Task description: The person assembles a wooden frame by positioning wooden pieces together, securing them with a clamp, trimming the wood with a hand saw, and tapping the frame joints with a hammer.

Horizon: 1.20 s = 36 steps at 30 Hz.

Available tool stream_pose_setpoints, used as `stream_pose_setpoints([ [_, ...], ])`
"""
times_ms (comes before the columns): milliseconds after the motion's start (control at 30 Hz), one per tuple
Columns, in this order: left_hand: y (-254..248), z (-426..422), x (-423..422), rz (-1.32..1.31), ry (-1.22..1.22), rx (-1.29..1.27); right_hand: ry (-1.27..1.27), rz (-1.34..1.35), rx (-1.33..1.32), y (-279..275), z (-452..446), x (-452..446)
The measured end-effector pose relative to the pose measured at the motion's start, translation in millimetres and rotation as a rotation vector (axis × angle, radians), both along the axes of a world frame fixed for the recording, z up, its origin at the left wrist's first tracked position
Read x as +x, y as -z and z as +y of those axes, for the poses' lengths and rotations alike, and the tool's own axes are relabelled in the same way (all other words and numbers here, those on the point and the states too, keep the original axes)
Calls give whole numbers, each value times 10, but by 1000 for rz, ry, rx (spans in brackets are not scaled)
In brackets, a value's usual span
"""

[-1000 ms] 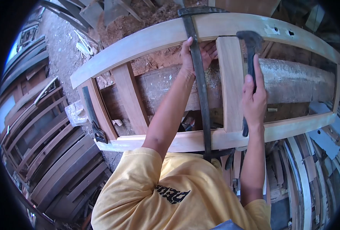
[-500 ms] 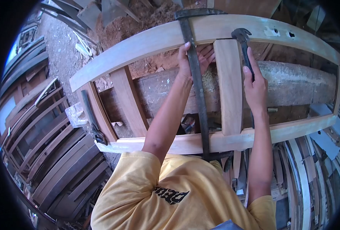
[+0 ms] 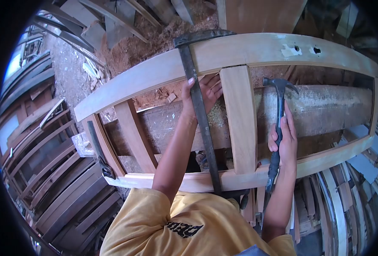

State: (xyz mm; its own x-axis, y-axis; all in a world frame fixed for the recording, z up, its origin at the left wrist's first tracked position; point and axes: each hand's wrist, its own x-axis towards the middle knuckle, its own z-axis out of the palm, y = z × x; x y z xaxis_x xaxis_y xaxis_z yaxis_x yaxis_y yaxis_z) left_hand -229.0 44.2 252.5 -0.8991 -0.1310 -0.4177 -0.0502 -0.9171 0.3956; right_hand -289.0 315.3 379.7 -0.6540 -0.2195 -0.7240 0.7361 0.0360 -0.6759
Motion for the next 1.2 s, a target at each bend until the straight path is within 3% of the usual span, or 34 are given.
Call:
stream_pose_setpoints([
  [167, 93, 14, 29, -13, -10, -36, -10, -74, -69, 93, 14, -148],
  [267, 133, 0, 55, 23, 12, -21, -150, -75, -112, 172, 12, -177],
  [533, 208, -16, 104, 18, 28, 35, -33, -143, -128, 184, 2, -214],
  [700, 250, -30, 100, 53, 26, 85, -115, -136, -144, 194, -3, -191],
  [767, 187, -8, 88, 30, 0, 74, -268, 99, 155, 158, -17, -165],
  [900, 216, -24, 94, 50, 2, 107, -445, 450, 317, 123, 48, 21],
  [1200, 215, -4, 80, 85, -6, 123, -475, 670, 493, 9, -271, -150],
])
